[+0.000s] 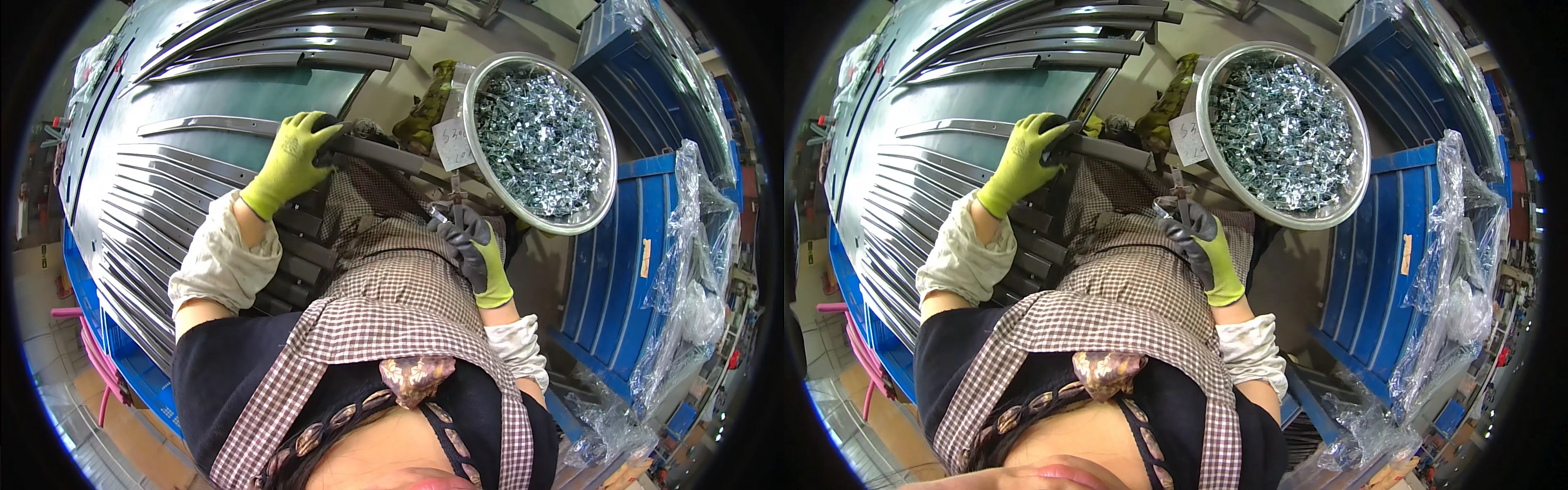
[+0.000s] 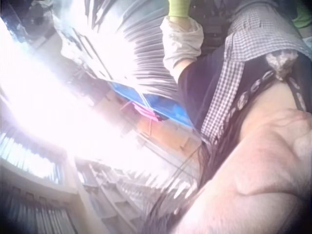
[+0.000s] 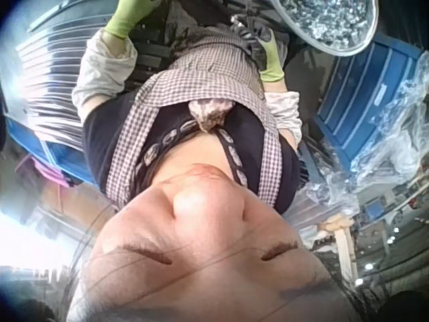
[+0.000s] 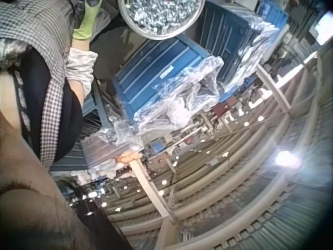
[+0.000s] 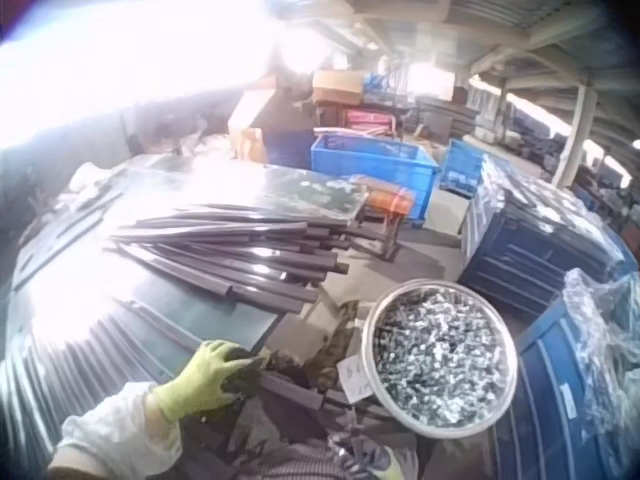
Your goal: The person repeatedly picks up long metal bars and uses pliers to attach small metal fasteners from a bowl into pre-drilled holes along the bars. The person works at a table in a warehouse-like setting, handling the bars one at a time and placing the fasteners into the holes.
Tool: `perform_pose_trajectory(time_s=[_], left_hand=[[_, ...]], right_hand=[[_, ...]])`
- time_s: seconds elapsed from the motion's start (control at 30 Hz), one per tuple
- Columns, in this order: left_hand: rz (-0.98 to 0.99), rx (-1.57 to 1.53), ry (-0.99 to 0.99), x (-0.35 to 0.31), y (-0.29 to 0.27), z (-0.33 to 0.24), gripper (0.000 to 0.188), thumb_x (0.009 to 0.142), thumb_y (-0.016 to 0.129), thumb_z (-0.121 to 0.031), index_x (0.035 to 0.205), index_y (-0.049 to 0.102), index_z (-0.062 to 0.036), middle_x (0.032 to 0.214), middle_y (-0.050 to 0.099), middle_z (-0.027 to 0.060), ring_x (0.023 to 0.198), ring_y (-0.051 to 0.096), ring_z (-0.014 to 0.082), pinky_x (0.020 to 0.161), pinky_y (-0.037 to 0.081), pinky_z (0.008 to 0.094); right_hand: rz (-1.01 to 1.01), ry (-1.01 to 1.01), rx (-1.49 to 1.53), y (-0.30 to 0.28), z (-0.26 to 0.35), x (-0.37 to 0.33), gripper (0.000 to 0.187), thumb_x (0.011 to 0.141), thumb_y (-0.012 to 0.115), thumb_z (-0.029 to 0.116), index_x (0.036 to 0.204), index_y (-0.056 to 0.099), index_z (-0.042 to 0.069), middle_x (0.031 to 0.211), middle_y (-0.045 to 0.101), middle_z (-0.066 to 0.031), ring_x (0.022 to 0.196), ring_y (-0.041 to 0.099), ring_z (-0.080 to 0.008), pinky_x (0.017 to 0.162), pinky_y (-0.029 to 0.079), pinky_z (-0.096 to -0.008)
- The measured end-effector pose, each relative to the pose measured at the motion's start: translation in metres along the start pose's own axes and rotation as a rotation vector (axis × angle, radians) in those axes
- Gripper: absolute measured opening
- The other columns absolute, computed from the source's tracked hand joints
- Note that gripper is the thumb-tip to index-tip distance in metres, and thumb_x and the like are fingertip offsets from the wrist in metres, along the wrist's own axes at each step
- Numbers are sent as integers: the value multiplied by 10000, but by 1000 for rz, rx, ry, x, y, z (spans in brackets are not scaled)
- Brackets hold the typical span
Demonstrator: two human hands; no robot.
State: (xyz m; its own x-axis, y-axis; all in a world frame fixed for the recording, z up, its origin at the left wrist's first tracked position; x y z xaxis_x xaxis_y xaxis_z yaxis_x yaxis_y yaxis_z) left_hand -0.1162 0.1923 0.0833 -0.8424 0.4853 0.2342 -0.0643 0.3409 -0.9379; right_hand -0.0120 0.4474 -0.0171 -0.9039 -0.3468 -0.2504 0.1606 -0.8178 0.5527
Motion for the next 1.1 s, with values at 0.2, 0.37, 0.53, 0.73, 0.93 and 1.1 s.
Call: perform_pose_trajectory(time_s=[0.2, 0.37, 0.53, 0.73, 0.93, 1.1], left_hand=[[9, 116, 65, 6, 8, 13, 524, 684, 785, -150, 1197, 682, -157, 1209, 605, 99, 1154, 550, 309, 1016, 420, 431], [22, 24, -72, 6, -11, 45, 517, 666, 793, -149, 1173, 696, -176, 1188, 624, 99, 1123, 569, 320, 997, 439, 424], [195, -348, -145, 9, -18, 65, 525, 673, 792, -130, 1188, 692, -148, 1193, 638, 110, 1120, 589, 334, 989, 456, 440], [-267, 459, -239, 36, -46, 157, 613, 841, 691, -225, 1426, 509, -221, 1451, 508, 81, 1312, 490, 323, 1105, 356, 490], [-106, 512, -131, 44, -18, 187, 559, 819, 676, -165, 1366, 560, -179, 1342, 579, 76, 1269, 513, 288, 1139, 306, 497], [-6, 274, 212, 36, -13, 75, 520, 718, 744, -148, 1223, 627, -102, 1173, 626, 93, 1133, 562, 318, 1042, 398, 476]], right_hand=[[14, 13, -38, 19, 12, 1, 473, 841, 609, 15, 1308, 561, -39, 1007, 673, -73, 719, 540, -33, 634, 433, -141], [-53, -41, -139, 12, 10, -2, 431, 877, 647, 170, 1244, 555, -34, 990, 639, -50, 665, 459, -17, 588, 369, -140], [-88, 25, -168, 3, 2, 1, 383, 884, 650, 208, 1176, 553, -20, 974, 623, -44, 604, 403, -12, 552, 314, -141], [-29, 42, -338, 14, 6, 7, 286, 943, 570, 87, 1205, 620, -16, 863, 625, 26, 639, 453, 9, 554, 343, -137], [-72, 13, -289, 17, 14, 2, 350, 918, 567, 97, 1249, 623, -3, 896, 652, 19, 669, 481, 6, 575, 360, -134], [-98, -7, -186, 8, 18, 8, 353, 937, 555, 126, 1259, 609, -9, 957, 686, -23, 691, 505, 13, 574, 377, -125]])
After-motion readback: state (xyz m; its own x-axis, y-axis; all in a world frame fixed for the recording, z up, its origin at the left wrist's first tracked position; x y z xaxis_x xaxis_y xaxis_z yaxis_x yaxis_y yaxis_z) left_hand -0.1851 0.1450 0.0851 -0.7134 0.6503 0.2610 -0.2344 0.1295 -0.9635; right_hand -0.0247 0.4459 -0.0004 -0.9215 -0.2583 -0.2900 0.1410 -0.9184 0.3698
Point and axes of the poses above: each hand's wrist, its own x-axis towards the middle knuckle, its own y-axis out of the palm, z = x × y, the point moved 9 cm from there along x, towards the middle knuckle
